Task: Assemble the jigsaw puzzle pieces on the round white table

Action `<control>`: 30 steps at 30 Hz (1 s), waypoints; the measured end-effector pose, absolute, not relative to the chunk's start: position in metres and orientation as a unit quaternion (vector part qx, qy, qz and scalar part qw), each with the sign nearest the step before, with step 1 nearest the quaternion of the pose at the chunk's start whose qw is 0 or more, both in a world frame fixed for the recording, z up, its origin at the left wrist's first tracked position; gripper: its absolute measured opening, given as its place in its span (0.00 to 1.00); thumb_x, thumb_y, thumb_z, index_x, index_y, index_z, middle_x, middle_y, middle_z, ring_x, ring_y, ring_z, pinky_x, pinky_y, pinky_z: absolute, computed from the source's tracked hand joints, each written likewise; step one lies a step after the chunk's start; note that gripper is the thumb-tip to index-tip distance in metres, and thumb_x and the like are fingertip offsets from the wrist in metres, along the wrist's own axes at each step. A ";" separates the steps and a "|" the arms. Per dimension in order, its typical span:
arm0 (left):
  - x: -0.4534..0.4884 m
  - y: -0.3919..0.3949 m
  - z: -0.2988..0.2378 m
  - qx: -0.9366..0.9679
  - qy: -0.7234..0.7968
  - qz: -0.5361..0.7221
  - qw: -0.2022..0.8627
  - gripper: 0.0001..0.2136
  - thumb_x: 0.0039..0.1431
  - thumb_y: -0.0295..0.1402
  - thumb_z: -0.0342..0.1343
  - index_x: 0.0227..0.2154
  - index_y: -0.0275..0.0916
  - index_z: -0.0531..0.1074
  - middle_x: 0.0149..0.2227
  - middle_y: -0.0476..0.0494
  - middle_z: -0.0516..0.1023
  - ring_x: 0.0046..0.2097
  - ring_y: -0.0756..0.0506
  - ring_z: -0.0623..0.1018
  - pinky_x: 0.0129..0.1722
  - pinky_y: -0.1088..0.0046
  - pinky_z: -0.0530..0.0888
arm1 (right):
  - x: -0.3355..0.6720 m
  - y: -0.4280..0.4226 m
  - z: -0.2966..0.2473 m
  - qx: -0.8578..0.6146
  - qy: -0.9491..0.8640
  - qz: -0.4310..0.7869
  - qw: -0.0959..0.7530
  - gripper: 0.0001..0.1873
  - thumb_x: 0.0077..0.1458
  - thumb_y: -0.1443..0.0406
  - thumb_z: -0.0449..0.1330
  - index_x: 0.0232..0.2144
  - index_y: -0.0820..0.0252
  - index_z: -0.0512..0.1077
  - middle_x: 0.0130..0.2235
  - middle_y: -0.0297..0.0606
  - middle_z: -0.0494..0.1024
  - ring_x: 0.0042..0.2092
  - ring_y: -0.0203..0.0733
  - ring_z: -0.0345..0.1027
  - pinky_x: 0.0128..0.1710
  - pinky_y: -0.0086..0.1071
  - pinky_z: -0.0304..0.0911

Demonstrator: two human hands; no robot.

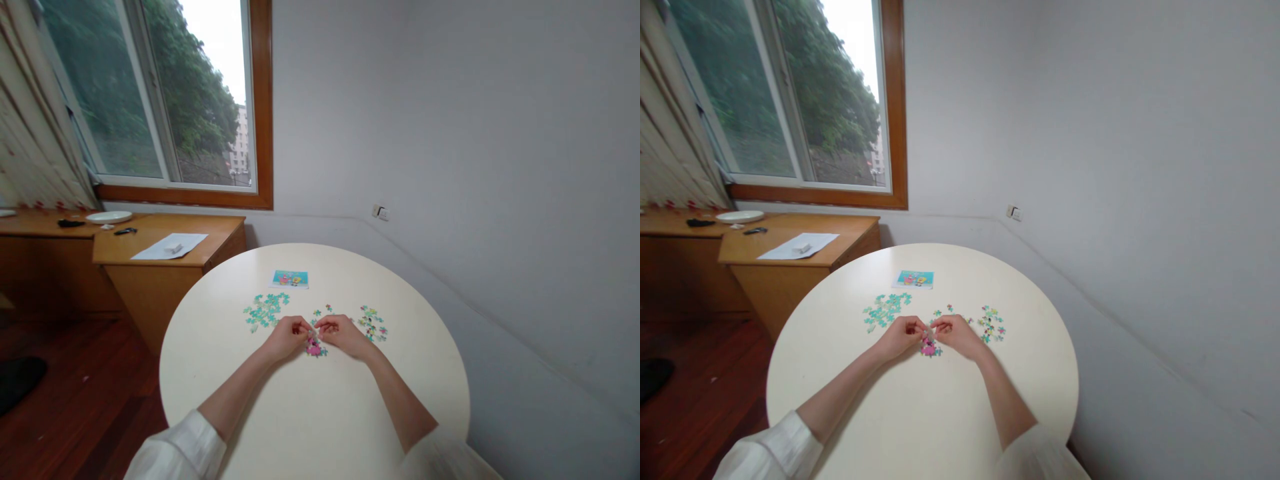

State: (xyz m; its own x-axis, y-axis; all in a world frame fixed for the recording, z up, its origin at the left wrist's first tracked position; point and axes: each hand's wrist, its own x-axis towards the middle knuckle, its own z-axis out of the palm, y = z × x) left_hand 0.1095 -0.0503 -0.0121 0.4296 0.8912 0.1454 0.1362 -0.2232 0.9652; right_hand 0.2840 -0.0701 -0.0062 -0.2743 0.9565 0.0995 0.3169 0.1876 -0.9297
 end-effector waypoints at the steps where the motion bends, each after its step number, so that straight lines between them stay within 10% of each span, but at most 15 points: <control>1: 0.110 -0.050 -0.013 0.685 0.376 0.378 0.496 0.03 0.40 0.24 0.54 0.21 0.31 0.71 0.20 0.47 0.74 0.22 0.54 0.68 0.24 0.79 0.62 | 0.284 -0.070 -0.006 -0.471 -0.686 0.418 0.365 0.14 0.39 0.64 0.62 0.32 0.65 0.73 0.26 0.35 0.72 0.28 0.34 0.63 0.30 0.29 0.59; 30: 0.107 -0.050 -0.015 0.722 0.368 0.344 0.475 0.07 0.42 0.32 0.55 0.19 0.32 0.69 0.18 0.51 0.69 0.22 0.54 0.64 0.23 0.80 0.59 | 0.287 -0.069 -0.011 -0.475 -0.749 0.343 0.310 0.12 0.37 0.67 0.64 0.30 0.62 0.74 0.27 0.33 0.70 0.31 0.35 0.60 0.32 0.29 0.58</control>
